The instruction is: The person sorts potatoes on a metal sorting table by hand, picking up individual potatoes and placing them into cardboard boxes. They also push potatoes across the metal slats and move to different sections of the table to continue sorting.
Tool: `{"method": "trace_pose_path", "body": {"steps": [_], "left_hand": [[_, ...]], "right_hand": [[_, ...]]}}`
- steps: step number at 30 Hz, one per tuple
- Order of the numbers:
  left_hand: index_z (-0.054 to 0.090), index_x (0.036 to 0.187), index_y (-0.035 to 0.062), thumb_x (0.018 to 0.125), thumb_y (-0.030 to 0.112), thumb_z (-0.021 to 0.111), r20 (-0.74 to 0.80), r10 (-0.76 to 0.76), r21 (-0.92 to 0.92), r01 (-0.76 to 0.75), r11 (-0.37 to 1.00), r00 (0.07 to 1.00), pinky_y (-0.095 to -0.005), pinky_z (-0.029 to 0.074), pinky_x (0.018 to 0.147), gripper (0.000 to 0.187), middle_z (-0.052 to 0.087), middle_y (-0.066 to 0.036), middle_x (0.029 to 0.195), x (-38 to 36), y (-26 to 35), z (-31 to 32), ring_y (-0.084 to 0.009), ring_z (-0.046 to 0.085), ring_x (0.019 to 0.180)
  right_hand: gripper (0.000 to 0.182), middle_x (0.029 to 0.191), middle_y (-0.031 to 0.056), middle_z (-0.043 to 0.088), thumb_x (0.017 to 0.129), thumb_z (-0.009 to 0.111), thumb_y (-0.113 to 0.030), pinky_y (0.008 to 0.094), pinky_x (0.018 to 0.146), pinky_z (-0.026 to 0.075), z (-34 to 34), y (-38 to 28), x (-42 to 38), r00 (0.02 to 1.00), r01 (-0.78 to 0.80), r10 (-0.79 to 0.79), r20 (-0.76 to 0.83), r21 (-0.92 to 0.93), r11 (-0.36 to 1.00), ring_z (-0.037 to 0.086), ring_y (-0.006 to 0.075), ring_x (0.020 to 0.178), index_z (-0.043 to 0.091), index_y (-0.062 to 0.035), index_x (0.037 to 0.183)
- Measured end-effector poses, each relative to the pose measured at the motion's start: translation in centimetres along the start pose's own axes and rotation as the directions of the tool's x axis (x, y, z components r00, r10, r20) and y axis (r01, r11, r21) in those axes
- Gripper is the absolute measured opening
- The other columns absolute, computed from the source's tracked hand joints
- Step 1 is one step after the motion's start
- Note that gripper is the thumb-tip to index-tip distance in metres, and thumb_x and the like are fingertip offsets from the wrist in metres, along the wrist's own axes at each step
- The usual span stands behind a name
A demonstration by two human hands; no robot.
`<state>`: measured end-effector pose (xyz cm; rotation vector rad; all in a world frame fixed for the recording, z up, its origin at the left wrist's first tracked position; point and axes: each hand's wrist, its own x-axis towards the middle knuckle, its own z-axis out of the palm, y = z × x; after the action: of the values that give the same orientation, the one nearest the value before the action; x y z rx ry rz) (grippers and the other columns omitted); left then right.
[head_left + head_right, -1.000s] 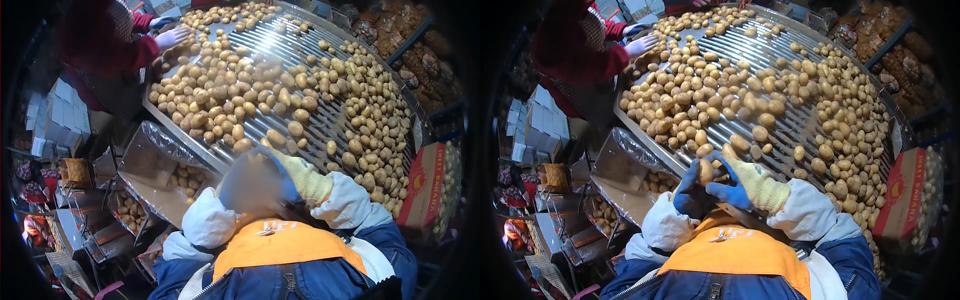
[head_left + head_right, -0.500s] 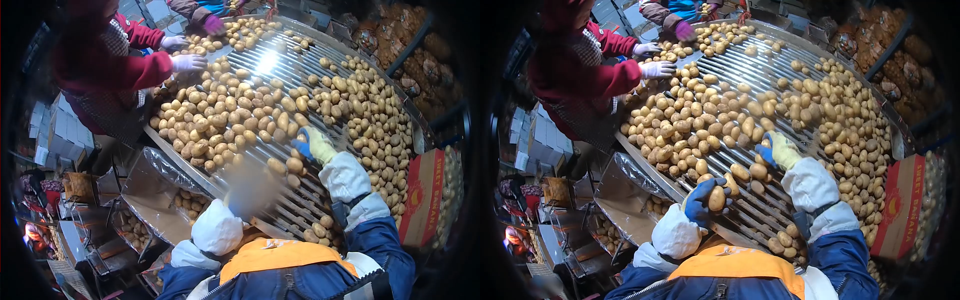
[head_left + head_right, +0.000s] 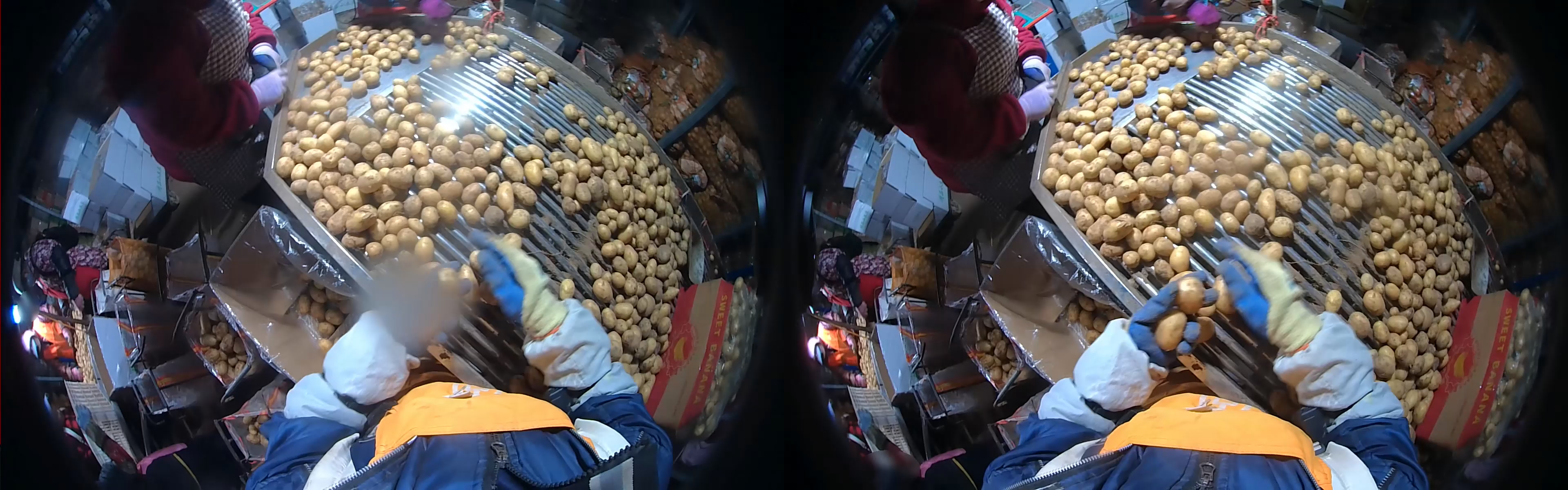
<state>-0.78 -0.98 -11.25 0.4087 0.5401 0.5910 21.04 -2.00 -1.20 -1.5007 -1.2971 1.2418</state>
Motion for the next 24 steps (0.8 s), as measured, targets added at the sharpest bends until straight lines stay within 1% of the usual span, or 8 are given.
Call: {"method": "trace_pose_path", "body": {"steps": [7,9,11,17,19,21,23,24], "left_hand": [[0.058,0.142,0.0166,0.103,0.037,0.061,-0.605,0.304,0.050,-0.346,0.937,0.736,-0.0387,0.059,0.064,0.043,0.068,-0.016,0.127,-11.1,6.6,-4.1,-0.0247,0.070,0.082],[0.054,0.145,0.0100,0.104,0.032,0.061,-0.628,0.511,0.532,-0.156,0.833,0.587,-0.0365,0.059,0.082,0.047,0.065,-0.019,0.132,-12.1,7.6,-5.1,-0.0271,0.070,0.100],[0.046,0.146,-0.0055,0.106,0.029,0.060,-0.307,0.799,0.938,0.020,0.347,0.517,-0.0327,0.053,0.093,0.055,0.065,-0.018,0.126,-14.0,4.9,-13.1,-0.0207,0.065,0.104],[0.064,0.127,-0.0051,0.108,0.027,0.058,-0.599,0.632,0.722,-0.009,0.691,0.492,-0.0309,0.058,0.082,0.038,0.072,-0.015,0.111,-12.9,3.2,-5.5,-0.0186,0.070,0.093],[0.065,0.126,-0.0047,0.106,0.025,0.061,-0.486,0.733,0.836,0.008,0.549,0.475,-0.0292,0.056,0.079,0.036,0.072,-0.012,0.105,-11.5,2.7,-3.9,-0.0159,0.068,0.089],[0.065,0.124,-0.0056,0.104,0.022,0.063,-0.462,0.689,0.811,-0.050,0.584,0.558,-0.0310,0.055,0.083,0.034,0.072,-0.013,0.112,-8.8,3.9,1.9,-0.0179,0.069,0.095],[0.062,0.132,0.0017,0.099,0.015,0.067,-0.004,0.666,1.000,-0.014,0.021,0.746,-0.0346,0.054,0.083,0.036,0.067,-0.012,0.116,-5.6,4.8,2.6,-0.0196,0.065,0.090],[0.059,0.136,0.0059,0.090,0.015,0.074,0.358,0.530,0.921,-0.197,-0.337,0.769,-0.0477,0.050,0.099,0.048,0.063,-0.021,0.126,-2.4,6.1,3.7,-0.0385,0.063,0.113]], "right_hand": [[0.041,0.128,0.0174,0.068,0.101,0.067,-0.014,0.0334,0.096,0.056,-11.2,7.5,8.3,0.912,0.082,-0.199,-0.358,-0.318,0.945,0.067,0.0217,0.114,0.058,0.0018,0.138],[0.055,0.136,0.0183,0.064,0.096,0.072,-0.036,0.0431,0.106,0.050,-15.2,6.0,9.6,0.909,-0.126,-0.224,-0.351,-0.745,0.655,0.062,0.0355,0.126,0.058,-0.0076,0.141],[0.065,0.140,0.0160,0.062,0.094,0.065,-0.056,0.0511,0.111,0.044,-18.9,6.9,11.9,0.870,-0.282,-0.222,-0.440,-0.815,0.506,0.058,0.0387,0.130,0.059,-0.0135,0.142],[0.074,0.149,0.0163,0.055,0.091,0.057,-0.070,0.0497,0.110,0.043,-22.0,6.9,18.4,0.843,-0.538,0.127,-0.523,-0.818,0.204,0.052,0.0374,0.138,0.056,-0.0201,0.146],[0.074,0.141,0.0148,0.060,0.090,0.054,-0.074,0.0515,0.103,0.049,-20.0,7.2,18.1,0.905,-0.418,-0.014,-0.426,-0.892,0.170,0.060,0.0365,0.127,0.056,-0.0255,0.146],[0.069,0.136,0.0145,0.063,0.089,0.062,-0.068,0.0511,0.100,0.050,-16.0,4.1,15.3,0.943,-0.307,0.170,-0.285,-0.553,0.774,0.064,0.0392,0.119,0.058,-0.0252,0.142],[0.074,0.146,0.0149,0.055,0.089,0.061,-0.068,0.0534,0.105,0.045,-11.4,5.3,13.2,0.971,-0.205,-0.040,-0.234,-0.912,0.355,0.058,0.0386,0.126,0.053,-0.0234,0.147],[0.076,0.156,0.0174,0.044,0.090,0.059,-0.068,0.0625,0.108,0.038,-9.3,7.6,12.1,0.966,-0.158,-0.146,-0.216,-0.931,0.330,0.046,0.0415,0.137,0.046,-0.0252,0.152]]}}
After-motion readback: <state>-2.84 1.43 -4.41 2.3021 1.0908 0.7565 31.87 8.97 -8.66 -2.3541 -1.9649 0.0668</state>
